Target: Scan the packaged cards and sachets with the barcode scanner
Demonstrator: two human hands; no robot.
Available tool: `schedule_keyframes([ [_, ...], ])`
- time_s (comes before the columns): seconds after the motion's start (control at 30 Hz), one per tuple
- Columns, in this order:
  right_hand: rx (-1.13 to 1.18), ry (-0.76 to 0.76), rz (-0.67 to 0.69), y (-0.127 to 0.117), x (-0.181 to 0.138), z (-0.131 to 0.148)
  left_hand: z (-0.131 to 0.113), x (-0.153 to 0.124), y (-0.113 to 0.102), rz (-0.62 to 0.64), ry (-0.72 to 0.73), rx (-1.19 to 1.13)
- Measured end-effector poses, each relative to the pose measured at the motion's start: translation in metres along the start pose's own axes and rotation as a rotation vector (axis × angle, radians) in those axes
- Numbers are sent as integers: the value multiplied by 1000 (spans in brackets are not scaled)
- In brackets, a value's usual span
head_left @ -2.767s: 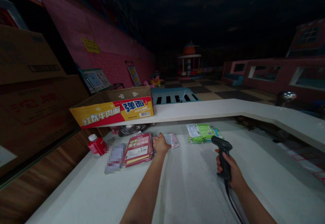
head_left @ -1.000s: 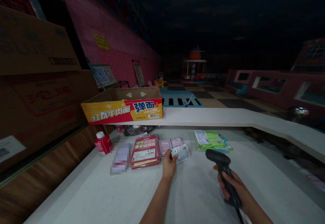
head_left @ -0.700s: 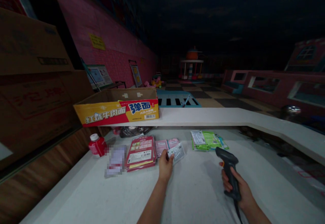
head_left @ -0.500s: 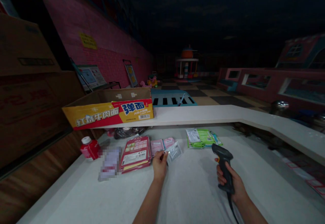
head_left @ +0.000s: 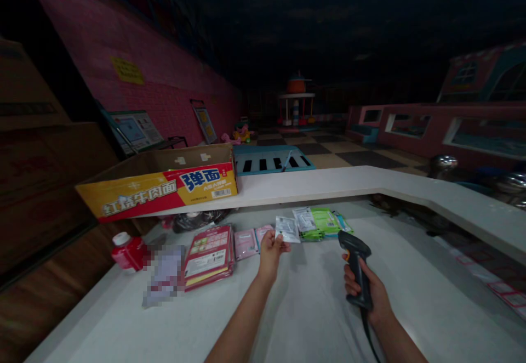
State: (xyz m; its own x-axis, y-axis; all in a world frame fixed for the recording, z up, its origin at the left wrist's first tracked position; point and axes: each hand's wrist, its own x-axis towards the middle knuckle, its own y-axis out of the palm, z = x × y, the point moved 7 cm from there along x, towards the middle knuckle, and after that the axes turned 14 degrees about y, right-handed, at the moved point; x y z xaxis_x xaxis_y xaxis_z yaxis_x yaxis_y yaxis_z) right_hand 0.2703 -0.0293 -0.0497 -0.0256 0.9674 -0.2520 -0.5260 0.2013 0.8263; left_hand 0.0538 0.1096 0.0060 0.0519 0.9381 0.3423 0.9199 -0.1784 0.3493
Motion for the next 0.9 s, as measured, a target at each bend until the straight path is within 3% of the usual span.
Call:
schedule_keyframes([
  [0.17, -14, 7, -3, -2, 4, -1, 22, 23, 44, 63, -24, -48],
  [0.3, -30, 8, -19, -3, 6, -2, 42, 44, 62, 23, -22, 12],
  [0.57, -75, -7, -62, 5, 2, 2, 47, 57, 47, -74, 70, 715],
  [0.77, -91, -5, -85, 6, 0, 3, 42, 47, 44, -188, -3, 876],
  [0.9, -67, -1, -71, 7, -1, 2, 37, 41, 44, -109, -11, 933],
])
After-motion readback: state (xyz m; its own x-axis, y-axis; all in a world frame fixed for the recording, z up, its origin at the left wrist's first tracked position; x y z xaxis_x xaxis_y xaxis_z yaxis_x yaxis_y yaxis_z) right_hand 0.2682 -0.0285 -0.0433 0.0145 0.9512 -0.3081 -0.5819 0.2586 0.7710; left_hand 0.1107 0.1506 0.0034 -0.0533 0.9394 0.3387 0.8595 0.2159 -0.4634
